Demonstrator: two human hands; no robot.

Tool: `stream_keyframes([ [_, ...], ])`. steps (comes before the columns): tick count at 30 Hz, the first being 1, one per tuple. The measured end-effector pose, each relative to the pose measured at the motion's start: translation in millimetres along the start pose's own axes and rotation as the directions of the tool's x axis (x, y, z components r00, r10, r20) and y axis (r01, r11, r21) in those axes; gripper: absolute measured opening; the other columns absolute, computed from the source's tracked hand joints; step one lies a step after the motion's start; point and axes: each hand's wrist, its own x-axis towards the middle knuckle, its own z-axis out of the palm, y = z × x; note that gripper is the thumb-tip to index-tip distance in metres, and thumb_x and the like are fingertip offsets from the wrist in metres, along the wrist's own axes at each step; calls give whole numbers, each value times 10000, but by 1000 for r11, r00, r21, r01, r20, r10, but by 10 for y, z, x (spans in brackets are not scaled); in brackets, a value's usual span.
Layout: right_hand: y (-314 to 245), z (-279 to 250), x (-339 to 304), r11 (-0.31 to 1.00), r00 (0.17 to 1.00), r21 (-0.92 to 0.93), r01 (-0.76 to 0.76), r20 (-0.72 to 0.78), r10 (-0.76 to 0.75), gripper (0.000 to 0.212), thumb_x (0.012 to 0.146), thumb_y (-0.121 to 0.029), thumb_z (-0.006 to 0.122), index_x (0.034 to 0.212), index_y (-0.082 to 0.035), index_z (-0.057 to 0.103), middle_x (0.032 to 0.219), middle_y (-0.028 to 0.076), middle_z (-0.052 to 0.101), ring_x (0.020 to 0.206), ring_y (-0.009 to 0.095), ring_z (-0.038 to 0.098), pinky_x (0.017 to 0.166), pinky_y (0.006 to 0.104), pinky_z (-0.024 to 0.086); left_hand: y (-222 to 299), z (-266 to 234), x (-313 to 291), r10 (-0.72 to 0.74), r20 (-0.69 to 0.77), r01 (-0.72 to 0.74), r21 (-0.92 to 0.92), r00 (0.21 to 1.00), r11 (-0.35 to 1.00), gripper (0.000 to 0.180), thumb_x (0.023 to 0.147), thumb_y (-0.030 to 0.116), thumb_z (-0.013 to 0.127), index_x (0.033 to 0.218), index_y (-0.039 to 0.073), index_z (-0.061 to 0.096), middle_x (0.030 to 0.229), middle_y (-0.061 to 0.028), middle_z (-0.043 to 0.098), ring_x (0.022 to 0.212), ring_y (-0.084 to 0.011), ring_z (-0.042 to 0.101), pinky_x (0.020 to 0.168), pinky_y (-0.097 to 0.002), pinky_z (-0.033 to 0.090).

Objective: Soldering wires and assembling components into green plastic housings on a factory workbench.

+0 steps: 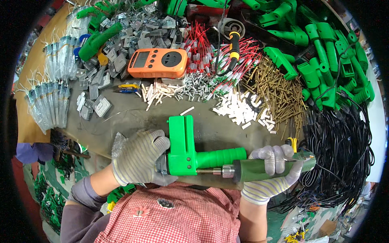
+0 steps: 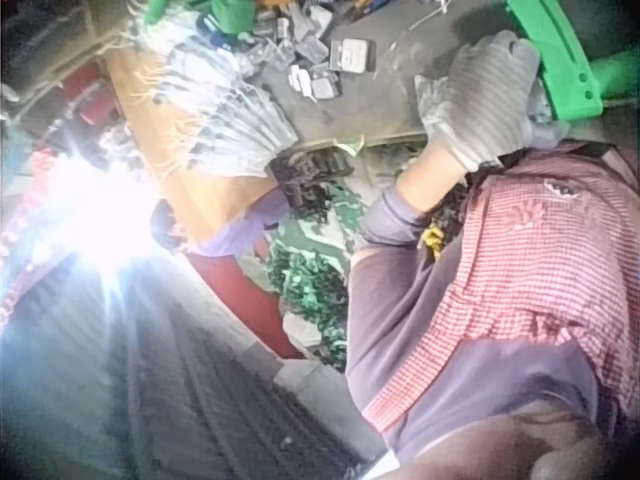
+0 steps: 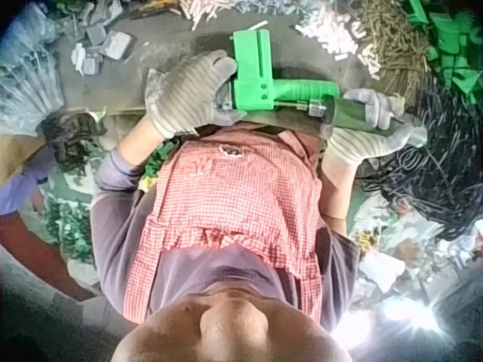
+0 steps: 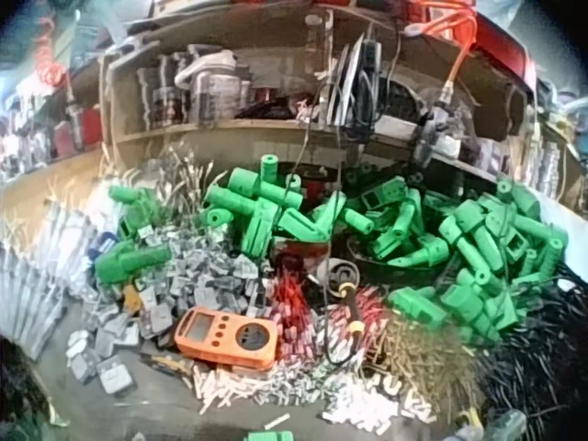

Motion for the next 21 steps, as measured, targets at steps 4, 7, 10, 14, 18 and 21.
stream_keyframes([
  [4, 15, 3, 10, 999, 995, 25, -40, 92, 37, 244, 934, -329, 667, 900, -110, 563, 552, -93, 346, 480, 46, 325, 777, 295, 465, -26, 6, 13, -2, 32, 3, -38, 999, 999, 581, 662, 488, 810, 924, 12, 604, 892, -157, 597, 852, -345, 612, 764, -466, 491],
  [7, 37, 22, -2, 999, 998, 36, -31, 57, 29, 243, 940, -328, 660, 893, -107, 570, 545, -98, 343, 469, 35, 320, 799, 307, 477, -25, 14, 13, 12, -10, -13, -4, 1000, 1000, 582, 659, 483, 816, 906, 5, 592, 887, -167, 594, 842, -353, 612, 749, -470, 493],
  [10, 47, 24, 3, 1000, 997, 3, -27, 75, 27, 240, 948, -328, 652, 894, -106, 576, 547, -98, 339, 475, 33, 331, 820, 322, 487, -50, 41, 20, 20, 0, -20, -44, 1000, 999, 591, 655, 485, 817, 904, 1, 587, 882, -172, 592, 833, -358, 609, 753, -472, 488],
  [14, 71, 80, 2, 1000, 997, 3, -13, 78, 13, 240, 955, -331, 643, 894, -108, 578, 549, -101, 339, 476, 31, 333, 818, 327, 488, -43, 42, 26, 19, -23, -20, -15, 1000, 1000, 606, 642, 489, 820, 906, -3, 583, 873, -168, 591, 819, -360, 605, 764, -471, 485],
  [18, 11, 84, -6, 999, 995, 35, -18, 100, 14, 252, 950, -347, 652, 860, -127, 566, 551, -108, 342, 468, 33, 325, 757, 303, 462, -26, 31, 73, 25, 4, -25, -12, 1000, 1000, 595, 646, 491, 813, 904, 3, 589, 883, -167, 600, 840, -355, 613, 781, -464, 487],
  [21, 64, 138, -60, 998, 999, -57, 29, 23, -28, 249, 941, -353, 661, 831, -155, 557, 541, -109, 324, 462, 39, 306, 726, 289, 436, 30, -38, 64, -8, 35, 9, -29, 999, 1000, 573, 655, 488, 804, 906, 14, 603, 894, -171, 617, 855, -352, 625, 779, -461, 492],
])
